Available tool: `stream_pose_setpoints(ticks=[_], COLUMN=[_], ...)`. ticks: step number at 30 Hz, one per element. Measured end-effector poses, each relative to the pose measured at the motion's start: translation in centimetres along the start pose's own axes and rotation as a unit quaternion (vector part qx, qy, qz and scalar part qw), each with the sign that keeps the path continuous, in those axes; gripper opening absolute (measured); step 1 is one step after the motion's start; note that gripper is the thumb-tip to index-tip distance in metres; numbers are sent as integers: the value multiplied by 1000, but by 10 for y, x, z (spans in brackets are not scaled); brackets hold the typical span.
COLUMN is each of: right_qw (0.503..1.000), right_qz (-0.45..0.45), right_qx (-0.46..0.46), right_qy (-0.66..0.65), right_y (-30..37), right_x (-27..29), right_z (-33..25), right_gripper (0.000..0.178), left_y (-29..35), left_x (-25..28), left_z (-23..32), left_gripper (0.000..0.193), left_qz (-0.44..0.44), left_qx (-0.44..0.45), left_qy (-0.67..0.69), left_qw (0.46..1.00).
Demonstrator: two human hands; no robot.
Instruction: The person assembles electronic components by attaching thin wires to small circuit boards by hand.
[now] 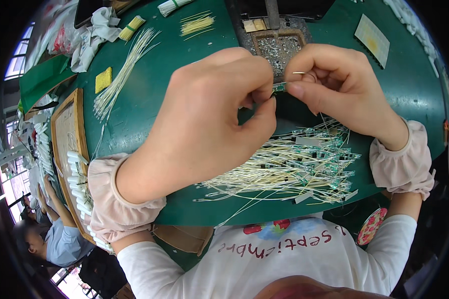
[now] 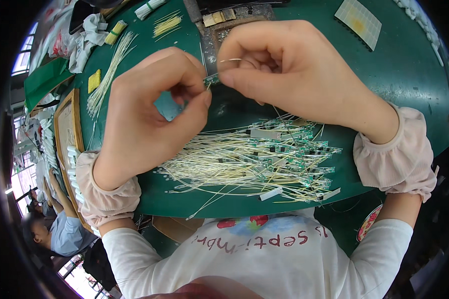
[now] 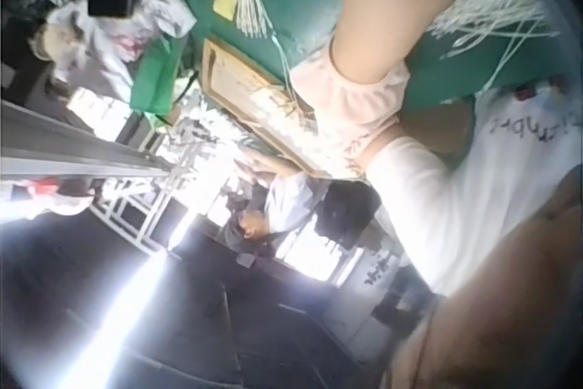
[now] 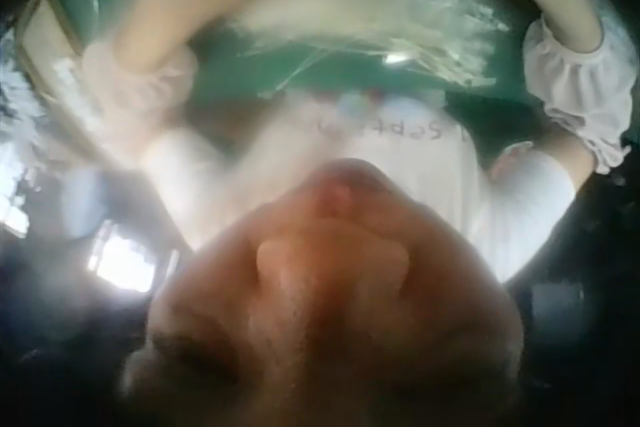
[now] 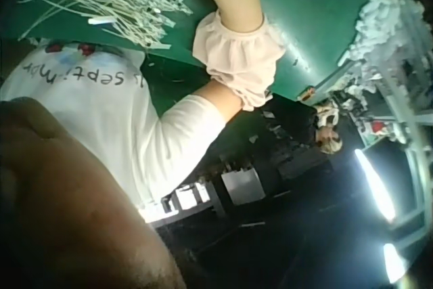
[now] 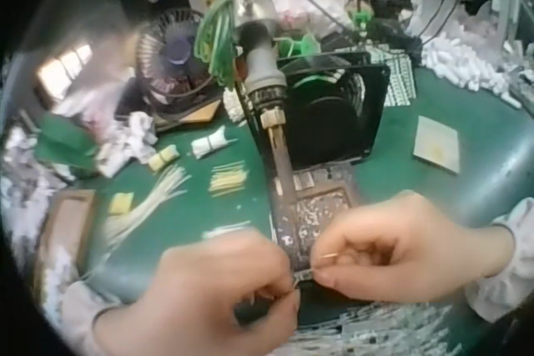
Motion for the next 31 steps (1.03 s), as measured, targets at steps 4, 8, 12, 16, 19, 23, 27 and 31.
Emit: stream_pose_setpoints(ticks=[4, 8, 12, 16, 19, 23, 27, 31], right_qw=[996, 997, 997, 996, 996, 996, 995, 995], right_qz=[-16, 8, 2, -2, 5, 13, 6, 21], right_qx=[33, -52, -74, -83, -81, -81, -99, -101], right_qy=[82, 49, 33, 42, 34, 31, 24, 5], right_y=[-1, 2, 4, 4, 4, 3, 1, 4], right_x=[-3, 3, 0, -1, 0, 1, 1, 2], right_z=[-5, 7, 14, 14, 13, 13, 14, 22], right_gripper=[3, 3, 4, 4, 4, 5, 6, 6], left_y=[5, 1, -7, -8, -7, -6, -8, -12], left_x=[-5, 18, 35, 14, 8, 8, 18, 21], left_z=[9, 8, -13, -30, -28, -26, -29, -36], left_gripper=[15, 14, 11, 8, 6, 4, 4, 6], left_qz=[43, 59, 122, 79, 78, 82, 91, 75], left_qx=[-55, -61, -36, -28, -29, -36, -26, 34], left_qy=[-97, -127, -283, -339, -364, -373, -368, -340], left_qw=[993, 988, 950, 937, 928, 924, 925, 937])
Point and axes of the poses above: each hand's wrist, its own y-axis away from the middle knuckle, its own x-axis out of the back of the hand, z = x × y, the point moved 9 cm from there along -y, towards the middle knuckle, and after that the axes turned 15 degrees about x, right-handed, at the moved point
